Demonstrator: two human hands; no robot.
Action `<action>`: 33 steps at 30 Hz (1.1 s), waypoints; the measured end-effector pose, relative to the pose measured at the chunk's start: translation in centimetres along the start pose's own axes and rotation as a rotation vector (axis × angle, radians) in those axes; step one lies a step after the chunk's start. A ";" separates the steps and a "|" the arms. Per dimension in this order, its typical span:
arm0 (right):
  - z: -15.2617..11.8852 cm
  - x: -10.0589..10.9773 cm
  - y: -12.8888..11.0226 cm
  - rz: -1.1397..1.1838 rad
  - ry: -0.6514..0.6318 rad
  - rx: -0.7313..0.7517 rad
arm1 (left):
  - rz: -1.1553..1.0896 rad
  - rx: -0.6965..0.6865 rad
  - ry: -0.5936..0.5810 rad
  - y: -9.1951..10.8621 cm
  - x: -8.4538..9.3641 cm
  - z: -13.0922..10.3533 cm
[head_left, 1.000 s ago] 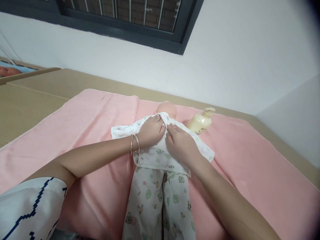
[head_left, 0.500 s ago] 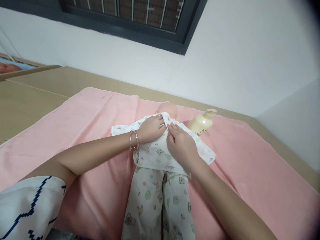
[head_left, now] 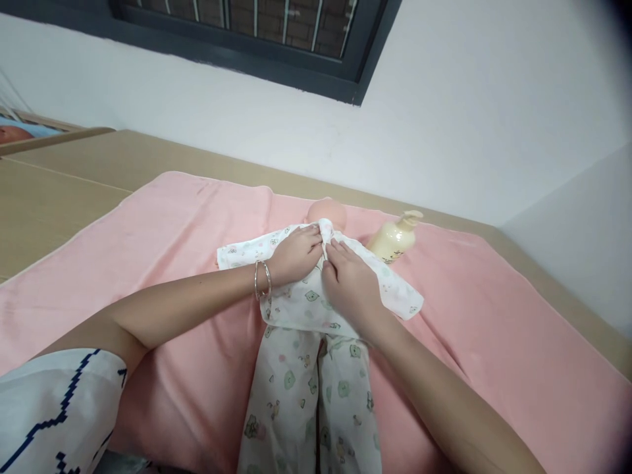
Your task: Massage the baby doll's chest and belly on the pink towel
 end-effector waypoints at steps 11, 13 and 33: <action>2.2 -1.5 3.0 0.157 -0.041 0.058 | 0.117 0.029 0.051 -0.1 -0.7 -0.6; 2.1 -1.3 3.1 0.197 -0.007 0.063 | 0.131 0.030 0.048 0.5 -0.3 -0.9; 1.8 0.4 2.1 0.030 -0.010 0.054 | 0.205 0.006 0.001 1.0 -1.5 -1.8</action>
Point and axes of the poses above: each hand's wrist, its own z-axis towards the middle knuckle, its own x-axis out of the back of the hand, y = z × x, the point moved 10 cm from there along z, towards the middle knuckle, and after that the axes turned 3 degrees about y, right-handed, at the moved point
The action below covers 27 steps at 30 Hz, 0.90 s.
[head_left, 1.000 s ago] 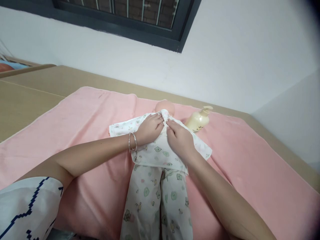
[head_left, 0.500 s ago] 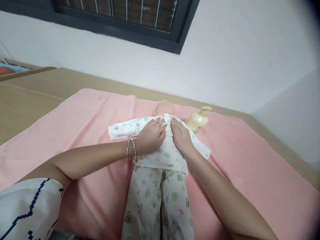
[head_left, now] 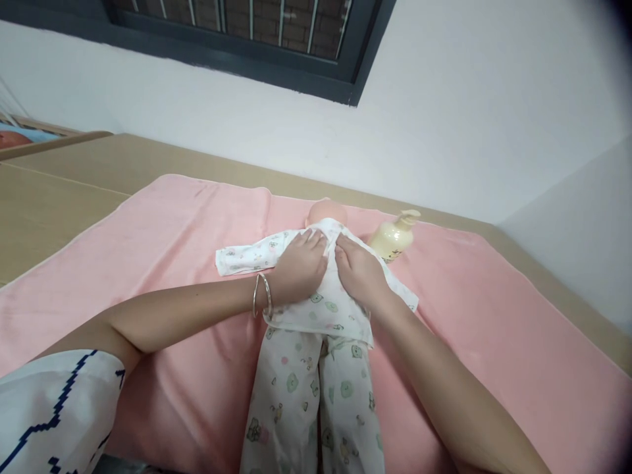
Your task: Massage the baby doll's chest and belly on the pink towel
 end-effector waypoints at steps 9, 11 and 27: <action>-1.0 -0.5 -0.8 0.146 0.062 0.034 | -0.231 0.063 -0.037 -2.1 0.2 1.9; -1.3 -0.8 -1.3 0.157 0.050 0.053 | -0.255 0.067 -0.025 -2.7 0.3 2.6; -1.4 -1.1 -1.2 0.163 0.017 -0.009 | -0.289 0.092 -0.022 -3.0 -0.2 2.5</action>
Point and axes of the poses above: each hand's wrist, its own z-axis towards the middle knuckle, its own x-axis out of the back of the hand, y = z × x, the point moved 10 cm from there along z, towards the middle knuckle, and after that the axes turned 3 degrees about y, right-handed, at the moved point
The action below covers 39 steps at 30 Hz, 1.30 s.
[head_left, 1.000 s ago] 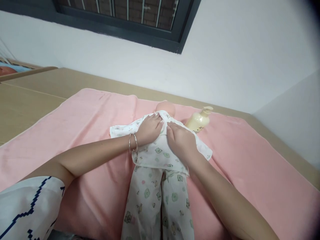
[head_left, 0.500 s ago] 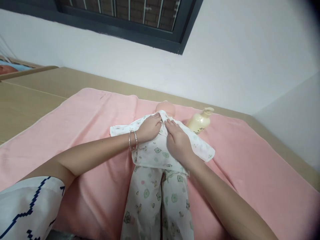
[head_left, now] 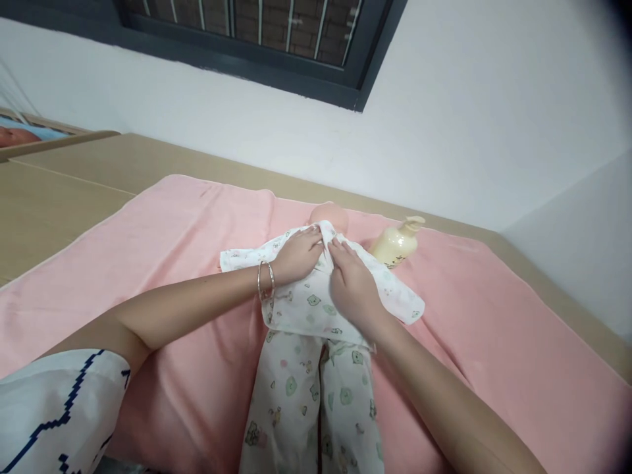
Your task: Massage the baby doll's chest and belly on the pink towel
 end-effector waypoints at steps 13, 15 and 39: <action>2.2 0.0 3.2 0.064 0.046 0.016 | 0.101 0.074 0.063 -0.3 -0.1 -0.4; 2.1 -0.1 3.1 0.051 0.046 0.030 | 0.108 0.076 0.063 -0.4 -0.1 -0.3; 1.2 0.3 0.9 -0.075 -0.011 0.062 | 0.306 0.003 0.032 1.8 0.1 -2.6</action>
Point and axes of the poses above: each hand's wrist, its own z-axis towards the middle knuckle, its own x-axis out of the back of the hand, y = z × x, the point moved 10 cm from there along z, towards the middle knuckle, and after that the axes turned 3 degrees about y, right-handed, at the moved point
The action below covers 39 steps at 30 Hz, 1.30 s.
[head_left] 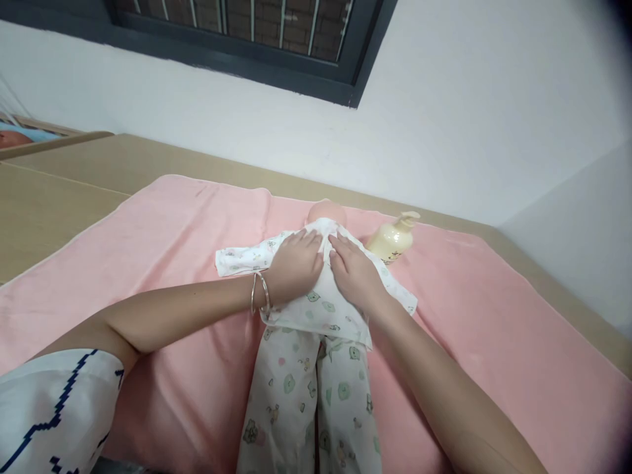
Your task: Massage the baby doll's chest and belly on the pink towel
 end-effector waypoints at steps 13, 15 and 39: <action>-1.3 1.3 -1.3 0.058 0.136 -0.072 | -0.162 0.024 -0.035 -1.9 -0.1 2.4; -0.9 1.3 -0.5 0.088 0.140 -0.082 | -0.109 0.023 -0.010 -1.4 0.0 1.7; 0.4 -0.1 1.3 0.086 0.039 -0.050 | -0.112 -0.006 -0.024 -1.2 -1.1 1.7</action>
Point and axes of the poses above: each hand's wrist, its own z-axis towards the middle knuckle, its own x-axis out of the back of the hand, y = z × x, the point moved 10 cm from there along z, towards the middle knuckle, and after that the axes turned 3 degrees about y, right-handed, at the moved point
